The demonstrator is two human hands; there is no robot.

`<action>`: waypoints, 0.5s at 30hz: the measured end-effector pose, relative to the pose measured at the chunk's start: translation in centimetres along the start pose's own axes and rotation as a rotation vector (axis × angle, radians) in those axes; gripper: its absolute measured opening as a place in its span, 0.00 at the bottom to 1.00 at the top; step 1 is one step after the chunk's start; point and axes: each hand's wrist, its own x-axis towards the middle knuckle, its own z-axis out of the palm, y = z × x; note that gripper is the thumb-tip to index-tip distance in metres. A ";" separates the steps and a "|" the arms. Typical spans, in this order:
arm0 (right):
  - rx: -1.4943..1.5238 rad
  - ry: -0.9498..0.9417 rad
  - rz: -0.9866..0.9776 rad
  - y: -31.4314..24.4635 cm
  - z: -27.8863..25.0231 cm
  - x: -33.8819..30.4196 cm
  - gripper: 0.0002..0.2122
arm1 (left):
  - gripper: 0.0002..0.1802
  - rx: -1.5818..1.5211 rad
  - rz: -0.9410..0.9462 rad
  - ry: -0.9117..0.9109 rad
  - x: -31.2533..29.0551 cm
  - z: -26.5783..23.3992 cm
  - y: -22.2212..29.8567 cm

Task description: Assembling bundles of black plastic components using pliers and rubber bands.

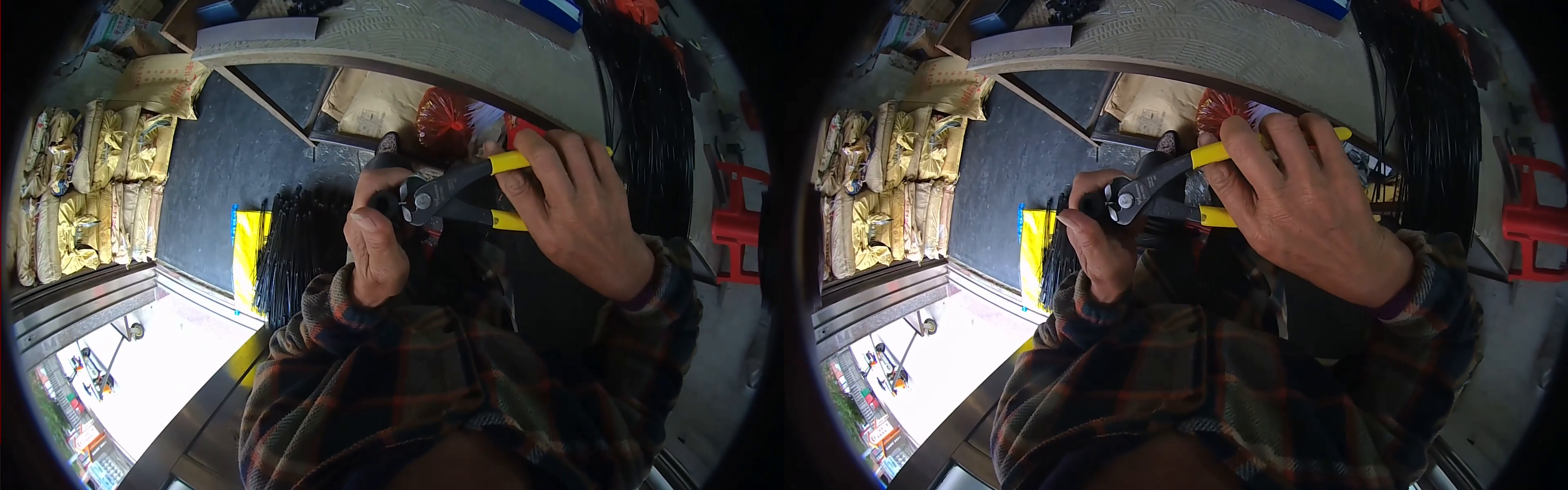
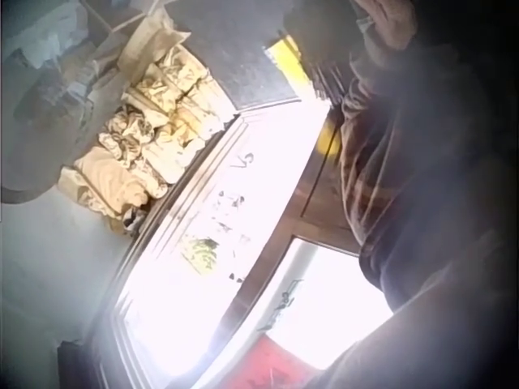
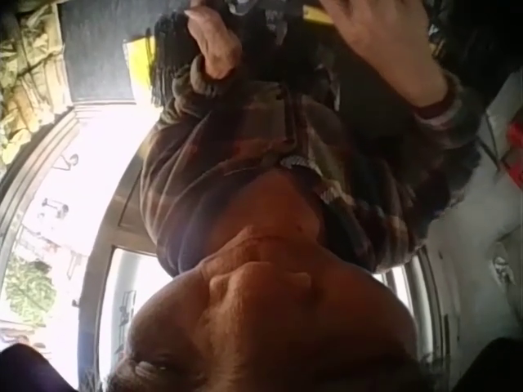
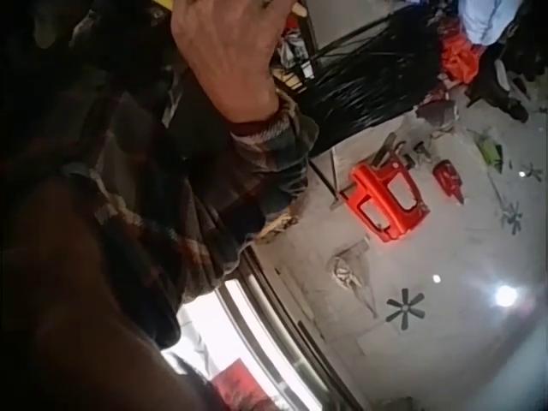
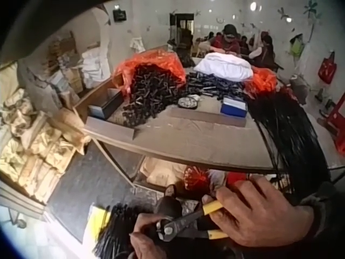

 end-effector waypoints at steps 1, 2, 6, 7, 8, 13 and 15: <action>-0.030 -0.008 -0.025 0.1 -0.2 0.1 0.08 | 0.41 -0.006 0.000 -0.003 -0.1 0.0 -0.1; -0.030 -0.008 -0.027 0.3 -0.3 0.2 0.08 | 0.41 0.049 0.030 0.010 -0.1 -0.2 -0.3; 0.225 -0.186 -0.080 0.5 1.0 0.2 0.11 | 0.42 0.161 0.105 0.079 -0.3 -0.3 -0.7; 0.358 -0.233 -0.069 0.2 1.7 0.0 0.11 | 0.42 0.161 0.103 0.076 -0.3 -0.7 -0.8; 0.359 -0.232 -0.069 -0.2 2.4 -0.2 0.11 | 0.43 0.170 0.062 0.019 -0.4 -1.3 -1.0; 0.592 -0.065 -0.050 -0.4 3.0 0.1 0.12 | 0.45 0.009 -0.063 -0.172 0.3 -2.3 -1.3; 0.898 -0.241 -0.054 0.8 2.6 -0.3 0.13 | 0.45 0.012 -0.062 -0.234 0.5 -3.0 -1.4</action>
